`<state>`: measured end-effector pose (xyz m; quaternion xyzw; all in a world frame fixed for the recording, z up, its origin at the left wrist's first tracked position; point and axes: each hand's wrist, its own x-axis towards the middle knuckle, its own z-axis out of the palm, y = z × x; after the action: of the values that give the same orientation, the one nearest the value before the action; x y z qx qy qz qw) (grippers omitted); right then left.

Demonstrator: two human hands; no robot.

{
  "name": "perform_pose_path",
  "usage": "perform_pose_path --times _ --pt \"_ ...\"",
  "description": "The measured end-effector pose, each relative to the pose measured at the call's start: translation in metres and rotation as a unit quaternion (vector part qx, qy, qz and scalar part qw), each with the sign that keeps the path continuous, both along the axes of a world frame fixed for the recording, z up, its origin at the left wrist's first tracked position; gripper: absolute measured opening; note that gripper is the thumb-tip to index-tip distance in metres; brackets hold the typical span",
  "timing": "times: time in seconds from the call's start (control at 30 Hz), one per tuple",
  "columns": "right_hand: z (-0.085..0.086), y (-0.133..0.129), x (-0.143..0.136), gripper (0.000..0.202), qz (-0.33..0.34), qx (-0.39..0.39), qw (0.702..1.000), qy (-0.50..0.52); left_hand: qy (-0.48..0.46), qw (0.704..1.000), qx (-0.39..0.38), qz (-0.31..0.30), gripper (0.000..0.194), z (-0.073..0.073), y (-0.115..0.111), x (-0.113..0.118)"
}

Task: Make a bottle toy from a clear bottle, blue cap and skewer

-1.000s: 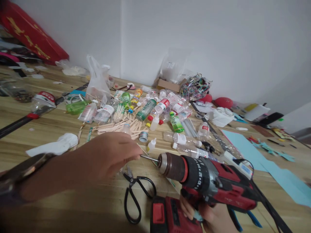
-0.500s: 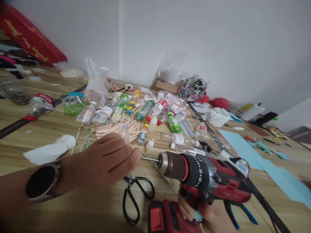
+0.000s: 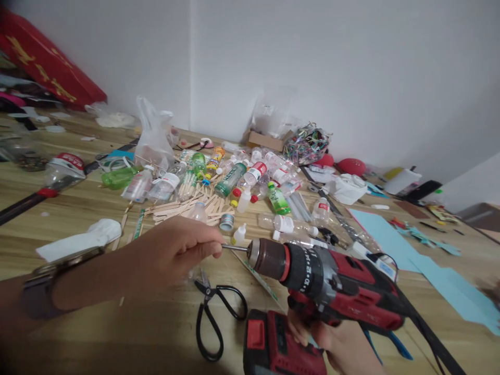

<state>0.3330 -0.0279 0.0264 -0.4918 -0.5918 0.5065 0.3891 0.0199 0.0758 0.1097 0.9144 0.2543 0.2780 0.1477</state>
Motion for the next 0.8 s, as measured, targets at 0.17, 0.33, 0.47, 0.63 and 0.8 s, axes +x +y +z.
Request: perform_pose_path --times 0.17,0.33,0.47,0.63,0.8 --pt "-0.01 0.0 0.003 0.066 0.024 -0.056 0.992 0.112 0.009 0.969 0.248 0.0 0.025 0.001 -0.005 -0.001" --pt "-0.024 0.001 0.013 0.065 0.037 -0.098 0.984 0.147 0.024 0.885 0.464 -0.013 0.016 -0.001 -0.004 -0.001" --pt "-0.024 0.002 0.011 0.065 0.034 -0.085 0.985 0.149 0.031 0.916 0.399 -0.002 0.02 -0.003 -0.007 0.003" --pt "-0.013 0.0 0.001 0.064 0.019 -0.082 0.986 0.141 0.04 0.951 0.306 -0.015 0.02 -0.003 -0.006 0.007" --pt "-0.004 -0.001 -0.004 0.064 -0.005 -0.08 0.99 0.116 0.058 0.993 0.102 -0.021 0.018 -0.008 0.0 0.008"
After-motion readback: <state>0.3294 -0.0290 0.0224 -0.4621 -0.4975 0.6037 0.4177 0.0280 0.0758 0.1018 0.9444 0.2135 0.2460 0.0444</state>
